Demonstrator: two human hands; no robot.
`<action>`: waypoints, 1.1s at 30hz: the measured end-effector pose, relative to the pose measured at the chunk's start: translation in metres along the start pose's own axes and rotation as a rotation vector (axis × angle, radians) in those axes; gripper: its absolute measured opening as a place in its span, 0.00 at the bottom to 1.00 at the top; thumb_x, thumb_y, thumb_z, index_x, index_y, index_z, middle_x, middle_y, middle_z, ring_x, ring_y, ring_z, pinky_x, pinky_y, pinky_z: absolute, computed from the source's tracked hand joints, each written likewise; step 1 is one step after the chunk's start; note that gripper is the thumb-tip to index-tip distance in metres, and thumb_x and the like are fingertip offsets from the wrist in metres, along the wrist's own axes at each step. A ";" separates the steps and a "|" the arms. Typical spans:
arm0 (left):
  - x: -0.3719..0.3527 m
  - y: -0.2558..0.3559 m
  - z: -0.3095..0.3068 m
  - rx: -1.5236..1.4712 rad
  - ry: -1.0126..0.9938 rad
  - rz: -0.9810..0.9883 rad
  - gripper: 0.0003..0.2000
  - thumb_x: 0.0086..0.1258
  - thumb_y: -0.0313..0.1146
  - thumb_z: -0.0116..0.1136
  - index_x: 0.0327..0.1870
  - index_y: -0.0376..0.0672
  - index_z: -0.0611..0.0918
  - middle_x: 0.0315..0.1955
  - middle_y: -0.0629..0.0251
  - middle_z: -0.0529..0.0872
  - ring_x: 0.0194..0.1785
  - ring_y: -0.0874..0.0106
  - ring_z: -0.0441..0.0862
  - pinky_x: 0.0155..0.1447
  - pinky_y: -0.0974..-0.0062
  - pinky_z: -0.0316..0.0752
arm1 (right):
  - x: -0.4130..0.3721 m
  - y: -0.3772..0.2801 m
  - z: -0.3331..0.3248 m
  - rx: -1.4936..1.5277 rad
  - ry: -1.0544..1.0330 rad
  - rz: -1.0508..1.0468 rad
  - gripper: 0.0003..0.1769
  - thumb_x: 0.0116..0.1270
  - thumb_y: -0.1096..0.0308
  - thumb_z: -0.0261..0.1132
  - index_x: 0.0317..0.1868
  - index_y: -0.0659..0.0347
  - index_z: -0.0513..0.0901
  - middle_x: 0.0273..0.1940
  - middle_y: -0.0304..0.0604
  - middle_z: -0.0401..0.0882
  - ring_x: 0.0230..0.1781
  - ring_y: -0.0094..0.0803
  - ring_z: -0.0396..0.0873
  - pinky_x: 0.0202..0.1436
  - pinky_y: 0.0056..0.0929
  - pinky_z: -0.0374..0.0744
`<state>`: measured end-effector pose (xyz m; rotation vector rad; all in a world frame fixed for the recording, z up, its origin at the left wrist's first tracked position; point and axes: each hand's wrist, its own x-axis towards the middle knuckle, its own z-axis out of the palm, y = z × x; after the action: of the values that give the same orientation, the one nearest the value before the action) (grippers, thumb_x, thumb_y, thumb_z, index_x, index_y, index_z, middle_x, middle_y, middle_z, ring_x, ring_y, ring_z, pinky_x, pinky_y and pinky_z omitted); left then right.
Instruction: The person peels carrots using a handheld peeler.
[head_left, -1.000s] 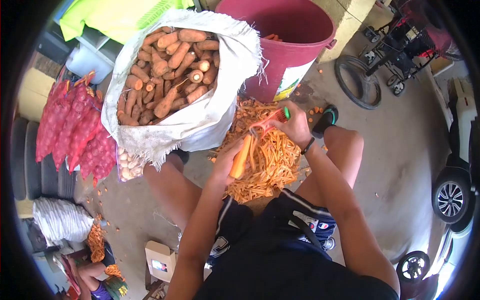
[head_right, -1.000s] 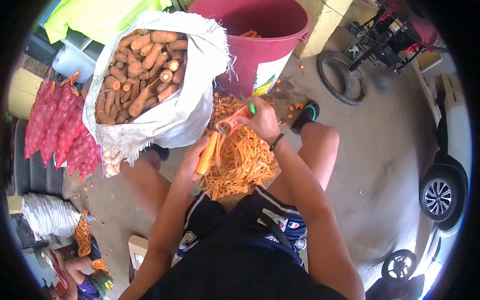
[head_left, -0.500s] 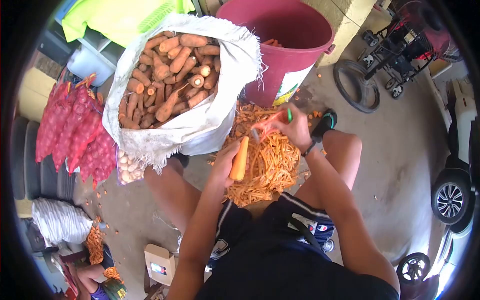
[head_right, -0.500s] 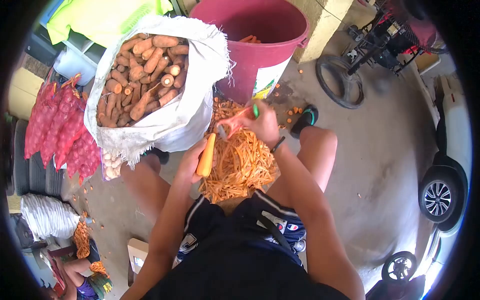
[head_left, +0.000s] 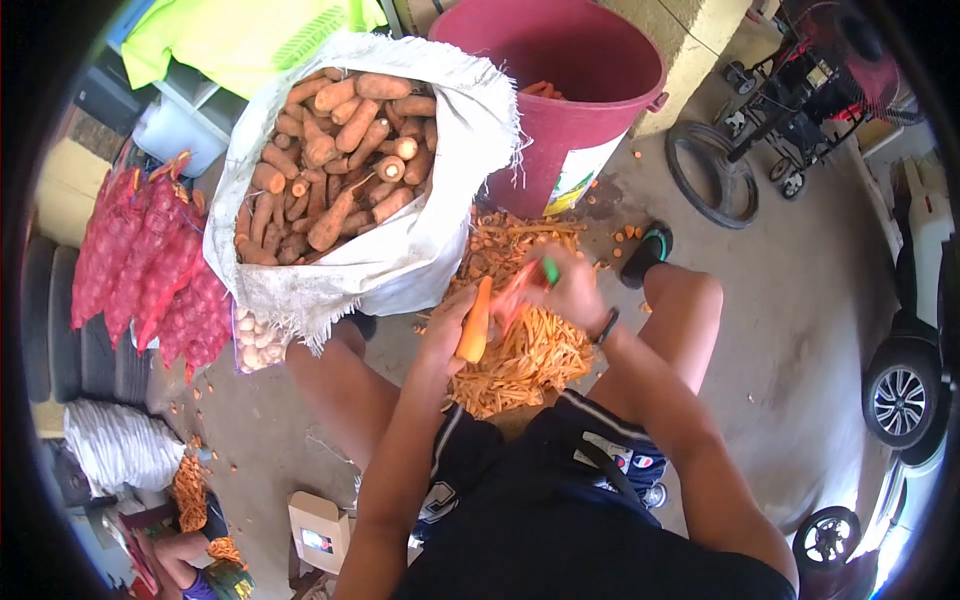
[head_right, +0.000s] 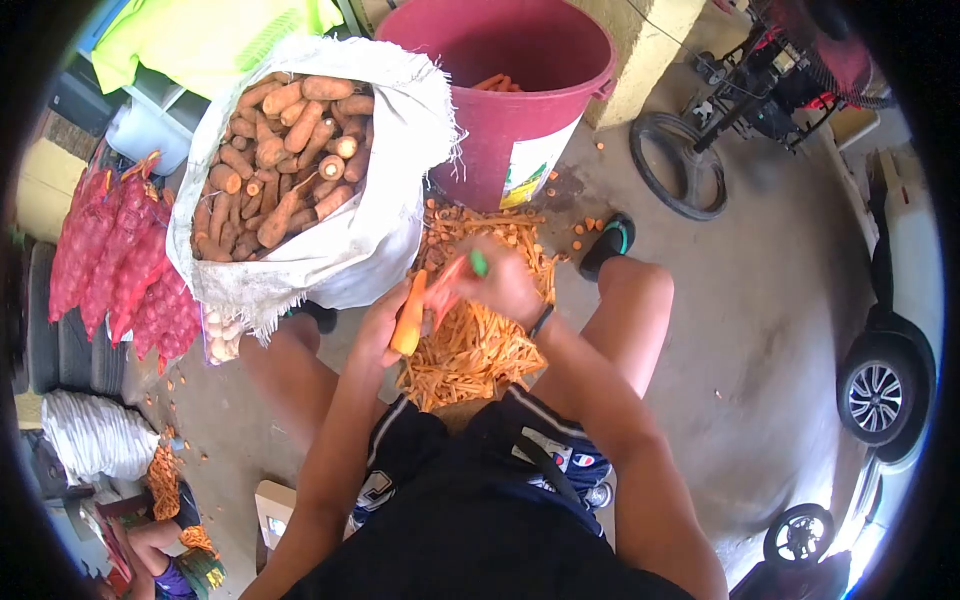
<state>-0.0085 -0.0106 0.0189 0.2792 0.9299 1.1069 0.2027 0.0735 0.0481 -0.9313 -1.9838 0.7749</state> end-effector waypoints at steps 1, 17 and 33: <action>0.001 0.000 0.000 -0.023 0.010 0.021 0.18 0.83 0.42 0.51 0.64 0.39 0.77 0.37 0.66 0.83 0.34 0.76 0.82 0.37 0.75 0.81 | -0.004 -0.007 0.003 0.030 -0.059 -0.028 0.27 0.50 0.62 0.84 0.48 0.64 0.83 0.39 0.48 0.84 0.38 0.37 0.85 0.41 0.35 0.83; -0.011 0.030 -0.023 0.451 -0.237 -0.127 0.23 0.78 0.49 0.58 0.57 0.34 0.81 0.36 0.64 0.87 0.36 0.73 0.85 0.42 0.75 0.82 | -0.019 0.057 0.019 -0.211 -0.124 0.243 0.15 0.67 0.65 0.69 0.52 0.61 0.84 0.42 0.57 0.85 0.43 0.56 0.83 0.46 0.47 0.80; -0.001 0.006 -0.003 0.926 0.084 0.481 0.16 0.68 0.39 0.71 0.47 0.35 0.86 0.35 0.67 0.88 0.37 0.80 0.80 0.44 0.77 0.75 | -0.029 -0.012 0.040 -0.086 -0.272 0.247 0.09 0.63 0.68 0.67 0.38 0.65 0.80 0.35 0.60 0.82 0.39 0.59 0.83 0.43 0.52 0.80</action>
<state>-0.0147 -0.0094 0.0206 1.2714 1.4595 1.0498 0.1765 0.0357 0.0261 -1.1899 -2.1748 1.0056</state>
